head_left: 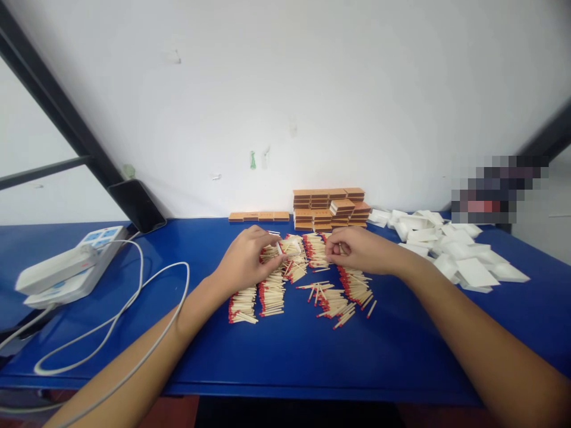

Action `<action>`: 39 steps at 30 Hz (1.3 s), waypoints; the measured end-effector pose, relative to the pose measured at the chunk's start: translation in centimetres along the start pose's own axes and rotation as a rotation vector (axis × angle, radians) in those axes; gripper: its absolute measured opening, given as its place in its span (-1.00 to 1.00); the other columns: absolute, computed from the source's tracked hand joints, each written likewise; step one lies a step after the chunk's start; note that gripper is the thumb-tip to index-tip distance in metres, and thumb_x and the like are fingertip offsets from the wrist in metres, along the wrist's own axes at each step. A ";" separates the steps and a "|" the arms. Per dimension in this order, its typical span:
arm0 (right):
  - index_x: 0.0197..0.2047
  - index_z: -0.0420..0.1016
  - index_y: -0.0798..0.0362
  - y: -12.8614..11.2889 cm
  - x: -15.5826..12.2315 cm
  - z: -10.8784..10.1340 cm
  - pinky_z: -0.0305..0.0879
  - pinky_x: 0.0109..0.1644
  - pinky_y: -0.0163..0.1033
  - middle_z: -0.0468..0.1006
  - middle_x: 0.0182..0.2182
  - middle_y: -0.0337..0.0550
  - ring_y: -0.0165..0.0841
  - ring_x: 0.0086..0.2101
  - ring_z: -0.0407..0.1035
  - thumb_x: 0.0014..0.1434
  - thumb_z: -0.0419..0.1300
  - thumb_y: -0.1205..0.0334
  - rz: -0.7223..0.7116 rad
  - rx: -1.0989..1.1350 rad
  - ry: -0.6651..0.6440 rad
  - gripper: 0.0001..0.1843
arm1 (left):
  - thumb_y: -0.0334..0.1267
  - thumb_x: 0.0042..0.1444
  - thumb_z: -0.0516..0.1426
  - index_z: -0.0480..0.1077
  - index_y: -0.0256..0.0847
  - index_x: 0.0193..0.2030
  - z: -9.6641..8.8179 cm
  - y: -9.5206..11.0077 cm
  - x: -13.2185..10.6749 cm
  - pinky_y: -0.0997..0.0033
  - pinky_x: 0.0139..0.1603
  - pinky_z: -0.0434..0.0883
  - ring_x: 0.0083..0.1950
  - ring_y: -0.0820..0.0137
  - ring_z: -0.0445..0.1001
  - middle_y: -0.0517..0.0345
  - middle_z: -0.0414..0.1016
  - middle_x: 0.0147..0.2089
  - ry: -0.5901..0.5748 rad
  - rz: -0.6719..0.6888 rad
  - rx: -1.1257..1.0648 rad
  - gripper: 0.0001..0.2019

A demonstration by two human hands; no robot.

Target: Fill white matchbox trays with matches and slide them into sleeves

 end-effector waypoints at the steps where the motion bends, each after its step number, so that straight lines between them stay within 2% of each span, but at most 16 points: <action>1: -0.38 0.56 0.03 -0.1 0.0 -0.1 0.17 -0.37 -0.25 0.52 -0.46 -0.20 -0.37 -0.45 0.33 0.15 0.25 0.28 0.001 0.003 0.009 -0.92 | -0.08 0.32 0.23 0.55 -0.30 0.08 0.0 0.1 0.0 0.12 -0.01 0.44 -0.07 0.17 0.49 -0.05 0.62 -0.13 -0.002 0.000 0.001 -0.65; 4: -0.38 0.55 0.04 -0.8 -0.2 -0.6 0.16 -0.38 -0.25 0.50 -0.47 -0.20 -0.37 -0.46 0.30 0.17 0.25 0.24 -0.008 0.030 0.061 -0.90 | -0.09 0.30 0.25 0.55 -0.31 0.06 0.2 0.2 0.0 0.15 -0.04 0.43 -0.09 0.18 0.48 -0.05 0.61 -0.15 0.010 0.007 -0.005 -0.66; 7: -0.34 0.57 0.03 -1.6 -0.4 -0.9 0.15 -0.38 -0.24 0.47 -0.46 -0.21 -0.38 -0.46 0.27 0.22 0.26 0.17 -0.050 0.070 0.168 -0.85 | -0.06 0.30 0.26 0.56 -0.30 0.07 0.5 0.3 -0.1 0.18 -0.08 0.43 -0.10 0.20 0.48 -0.06 0.60 -0.14 0.023 0.008 -0.016 -0.64; 12: -0.31 0.58 0.01 -3.0 -0.4 -0.3 0.16 -0.33 -0.25 0.44 -0.42 -0.21 -0.38 -0.43 0.27 0.28 0.26 0.15 -0.138 0.058 0.273 -0.84 | -0.01 0.33 0.24 0.56 -0.28 0.08 0.8 0.9 0.0 0.16 -0.07 0.42 -0.10 0.18 0.48 -0.02 0.61 -0.20 -0.006 0.031 -0.035 -0.62; 16: -0.30 0.57 0.01 -3.8 -0.3 0.5 0.16 -0.28 -0.25 0.44 -0.39 -0.21 -0.38 -0.39 0.29 0.31 0.25 0.19 -0.189 0.018 0.260 -0.85 | -0.01 0.35 0.22 0.56 -0.25 0.05 0.7 1.6 0.1 0.16 -0.08 0.39 -0.14 0.19 0.48 0.00 0.61 -0.21 -0.007 0.053 -0.049 -0.65; 23: -0.27 0.55 0.01 -4.5 -0.4 0.8 0.18 -0.26 -0.25 0.48 -0.31 -0.18 -0.37 -0.35 0.33 0.32 0.24 0.21 -0.176 -0.028 0.213 -0.88 | -0.06 0.34 0.24 0.54 -0.25 0.10 0.6 1.8 0.0 0.13 -0.03 0.41 -0.10 0.18 0.49 -0.03 0.62 -0.15 -0.023 0.039 -0.082 -0.66; 33: -0.15 0.57 -0.01 -4.9 -0.5 0.9 0.17 -0.25 -0.25 0.48 -0.33 -0.21 -0.37 -0.37 0.31 0.33 0.25 0.15 -0.164 0.032 0.238 -0.87 | -0.03 0.31 0.27 0.56 -0.21 0.08 0.4 2.8 0.1 0.17 -0.04 0.41 -0.13 0.22 0.49 0.04 0.62 -0.22 -0.053 -0.026 -0.188 -0.65; 39: -0.20 0.58 -0.02 -4.7 -0.5 1.1 0.16 -0.23 -0.23 0.47 -0.34 -0.20 -0.35 -0.36 0.31 0.36 0.22 0.09 -0.176 0.044 0.199 -0.82 | -0.06 0.31 0.27 0.55 -0.21 0.07 0.6 2.9 0.1 0.11 0.04 0.42 -0.13 0.21 0.54 0.03 0.64 -0.16 -0.045 -0.013 -0.193 -0.68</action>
Point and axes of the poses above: each hand's wrist, its own x-axis towards the middle knuckle, its own z-axis out of the palm, y = z × x, the point moved 1 cm from there along x, towards the middle knuckle
